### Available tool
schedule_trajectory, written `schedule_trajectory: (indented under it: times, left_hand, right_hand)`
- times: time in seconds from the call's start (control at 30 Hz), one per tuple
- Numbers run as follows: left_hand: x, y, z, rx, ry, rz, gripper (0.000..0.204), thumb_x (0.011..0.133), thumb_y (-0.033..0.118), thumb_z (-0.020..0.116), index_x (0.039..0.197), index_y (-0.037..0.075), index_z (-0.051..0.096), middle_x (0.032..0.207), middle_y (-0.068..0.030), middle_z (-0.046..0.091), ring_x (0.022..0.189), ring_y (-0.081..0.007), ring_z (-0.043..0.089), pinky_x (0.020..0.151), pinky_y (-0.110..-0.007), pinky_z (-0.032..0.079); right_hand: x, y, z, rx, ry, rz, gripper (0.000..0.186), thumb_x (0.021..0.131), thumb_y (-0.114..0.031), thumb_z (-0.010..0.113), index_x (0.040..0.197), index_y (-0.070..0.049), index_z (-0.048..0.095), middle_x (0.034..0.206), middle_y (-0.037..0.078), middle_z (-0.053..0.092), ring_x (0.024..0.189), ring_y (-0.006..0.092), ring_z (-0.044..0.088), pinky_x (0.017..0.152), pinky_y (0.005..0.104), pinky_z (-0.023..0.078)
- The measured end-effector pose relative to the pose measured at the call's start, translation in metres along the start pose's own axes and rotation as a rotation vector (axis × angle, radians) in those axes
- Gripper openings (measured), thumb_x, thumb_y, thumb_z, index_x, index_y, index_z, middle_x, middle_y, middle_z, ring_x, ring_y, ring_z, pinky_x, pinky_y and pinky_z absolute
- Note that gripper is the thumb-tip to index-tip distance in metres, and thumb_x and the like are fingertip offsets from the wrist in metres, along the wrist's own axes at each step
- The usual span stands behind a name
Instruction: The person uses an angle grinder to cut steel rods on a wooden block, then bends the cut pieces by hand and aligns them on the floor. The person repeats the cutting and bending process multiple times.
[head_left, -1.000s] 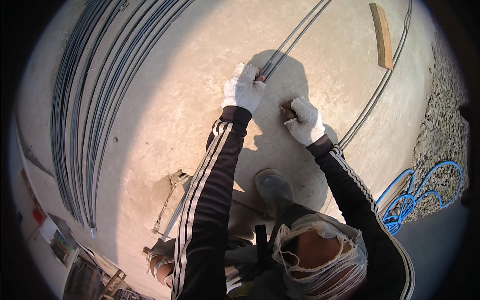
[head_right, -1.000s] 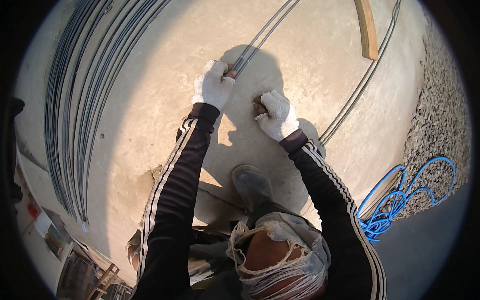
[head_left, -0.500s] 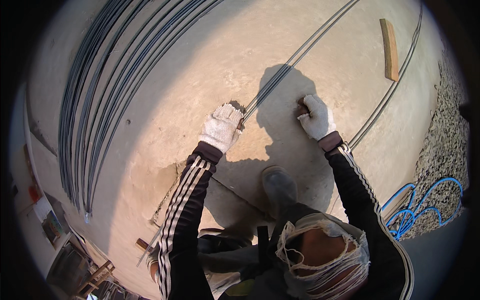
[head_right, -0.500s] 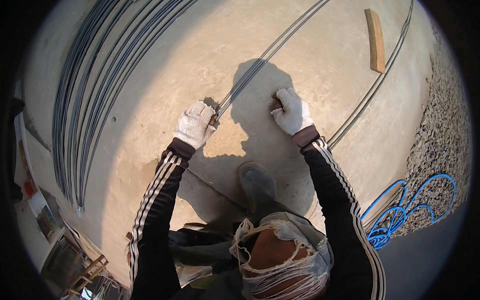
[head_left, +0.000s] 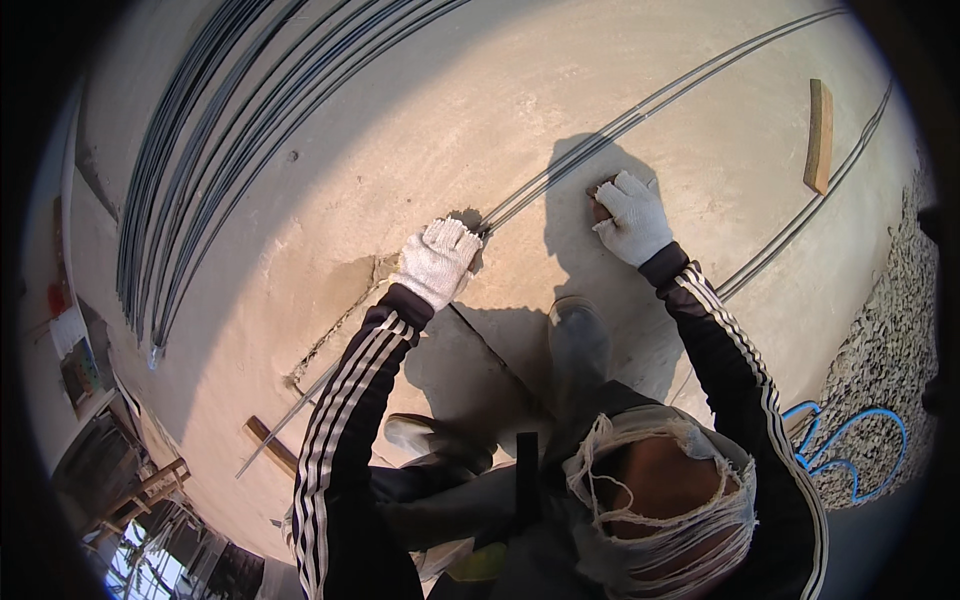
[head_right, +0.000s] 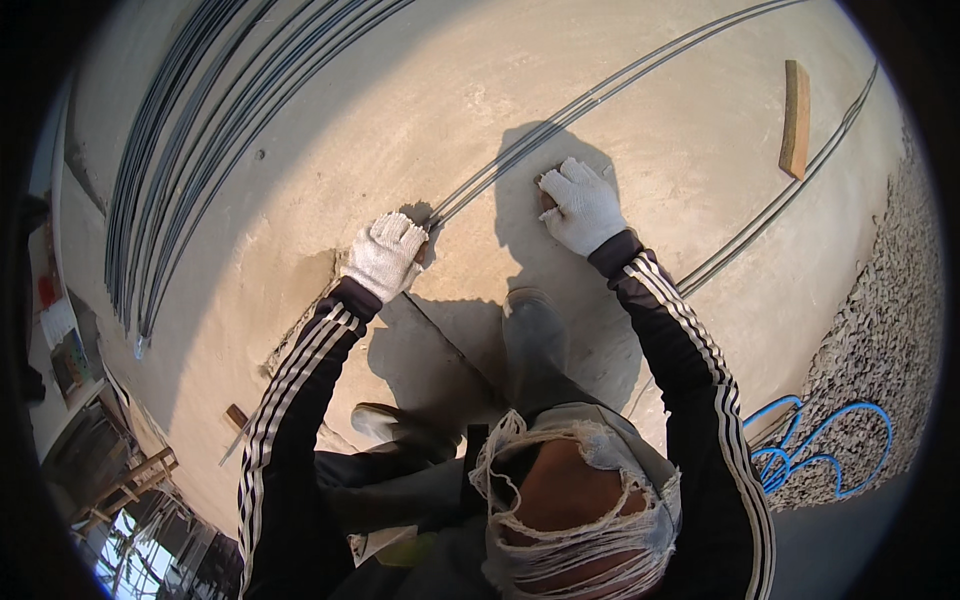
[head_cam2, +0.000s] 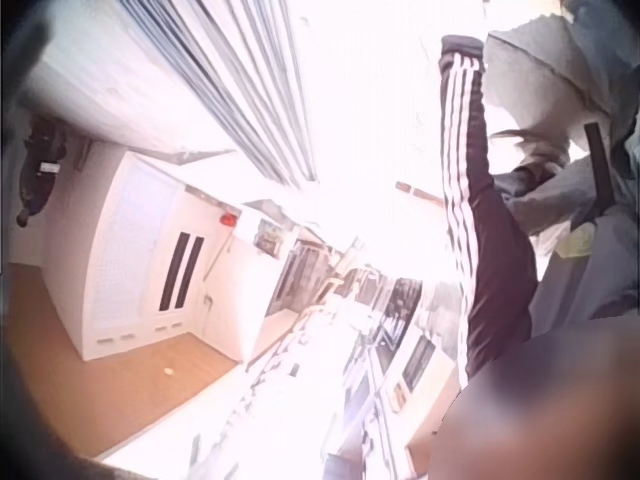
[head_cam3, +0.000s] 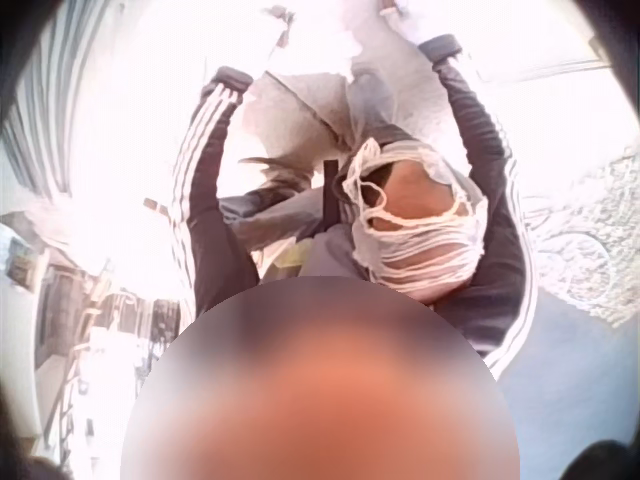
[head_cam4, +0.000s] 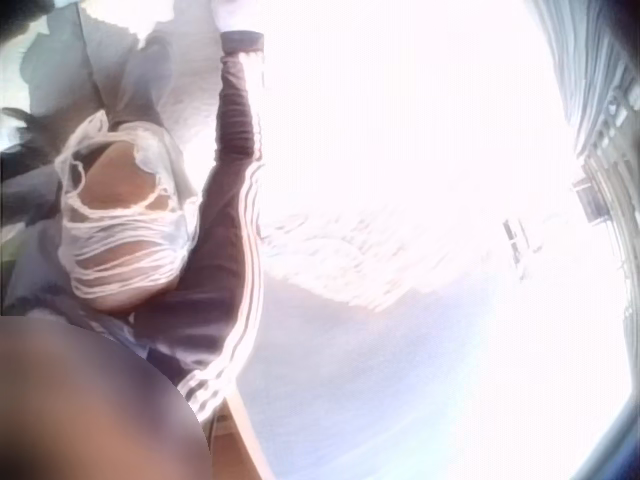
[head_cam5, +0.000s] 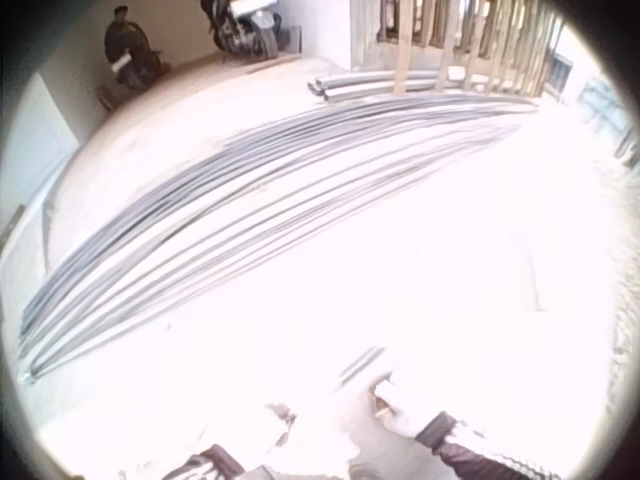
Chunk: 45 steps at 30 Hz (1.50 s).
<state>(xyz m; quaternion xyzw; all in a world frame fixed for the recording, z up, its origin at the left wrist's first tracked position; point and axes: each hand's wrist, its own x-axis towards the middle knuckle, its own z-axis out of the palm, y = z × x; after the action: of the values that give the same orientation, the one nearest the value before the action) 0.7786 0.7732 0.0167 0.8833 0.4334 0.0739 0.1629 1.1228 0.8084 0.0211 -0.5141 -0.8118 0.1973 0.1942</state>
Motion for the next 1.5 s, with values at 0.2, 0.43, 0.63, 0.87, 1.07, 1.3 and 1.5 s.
schedule_trajectory:
  times: [0.2,0.43,0.63,0.87,1.07,1.3,1.5]
  left_hand:
    - [-0.032,0.004,0.008,0.011,0.075,-0.208,0.020,0.079,0.020,0.073,0.096,0.011,0.066,0.094,-0.0111,0.063,0.092,-0.0322,0.066,0.073,-0.047,0.053]
    - [-0.040,0.003,0.013,0.003,0.072,-0.294,0.016,0.087,0.023,0.068,0.097,0.011,0.065,0.090,-0.0120,0.064,0.088,-0.0334,0.068,0.074,-0.048,0.054]
    - [-0.038,0.001,0.011,-0.019,0.009,-0.296,0.018,0.090,0.024,0.067,0.102,0.010,0.066,0.095,-0.0136,0.066,0.089,-0.0351,0.068,0.076,-0.048,0.055]
    - [-0.036,0.002,0.008,-0.039,0.012,-0.287,0.024,0.092,0.025,0.065,0.109,0.009,0.066,0.095,-0.0158,0.066,0.089,-0.0368,0.068,0.076,-0.049,0.055]
    - [-0.037,0.004,0.012,-0.055,0.007,-0.327,0.022,0.091,0.026,0.065,0.104,0.009,0.066,0.095,-0.0150,0.066,0.092,-0.0369,0.068,0.079,-0.050,0.054]
    - [-0.043,0.005,0.021,-0.057,0.072,-0.395,0.021,0.090,0.027,0.066,0.103,0.010,0.064,0.100,-0.0139,0.065,0.093,-0.0348,0.068,0.078,-0.049,0.054]
    - [-0.050,0.004,0.027,-0.063,0.115,-0.396,0.032,0.087,0.029,0.071,0.113,0.012,0.067,0.102,-0.0129,0.067,0.098,-0.0344,0.070,0.080,-0.049,0.054]
  right_hand:
    - [0.006,-0.020,0.022,-0.022,-0.233,-0.099,0.027,0.073,-0.009,0.071,0.100,-0.011,0.064,0.098,0.012,0.059,0.097,0.0343,0.059,0.081,0.0451,0.052]
    - [0.012,-0.029,0.029,-0.184,-0.362,-0.216,0.052,0.076,-0.018,0.073,0.127,-0.014,0.065,0.105,0.010,0.060,0.103,0.0322,0.058,0.090,0.0459,0.048]
    - [0.017,-0.034,0.035,-0.256,-0.320,-0.285,0.062,0.078,-0.022,0.075,0.138,-0.015,0.062,0.109,0.009,0.062,0.106,0.0307,0.058,0.093,0.0467,0.045]
    - [0.019,-0.044,0.041,-0.249,-0.270,-0.237,0.047,0.076,-0.027,0.076,0.121,-0.015,0.068,0.107,0.009,0.062,0.106,0.0313,0.058,0.093,0.0473,0.045]
    - [0.022,-0.043,0.044,-0.258,-0.346,-0.203,0.045,0.075,-0.024,0.074,0.119,-0.016,0.068,0.103,0.009,0.063,0.101,0.0312,0.058,0.088,0.0473,0.045]
    - [0.022,-0.045,0.049,-0.242,-0.129,-0.356,0.022,0.085,-0.020,0.070,0.104,-0.011,0.067,0.090,0.011,0.059,0.085,0.0332,0.057,0.075,0.0465,0.044]
    - [0.026,-0.052,0.060,-0.229,-0.145,-0.410,0.017,0.085,-0.015,0.073,0.101,-0.010,0.068,0.086,0.011,0.058,0.082,0.0352,0.057,0.074,0.0492,0.044]
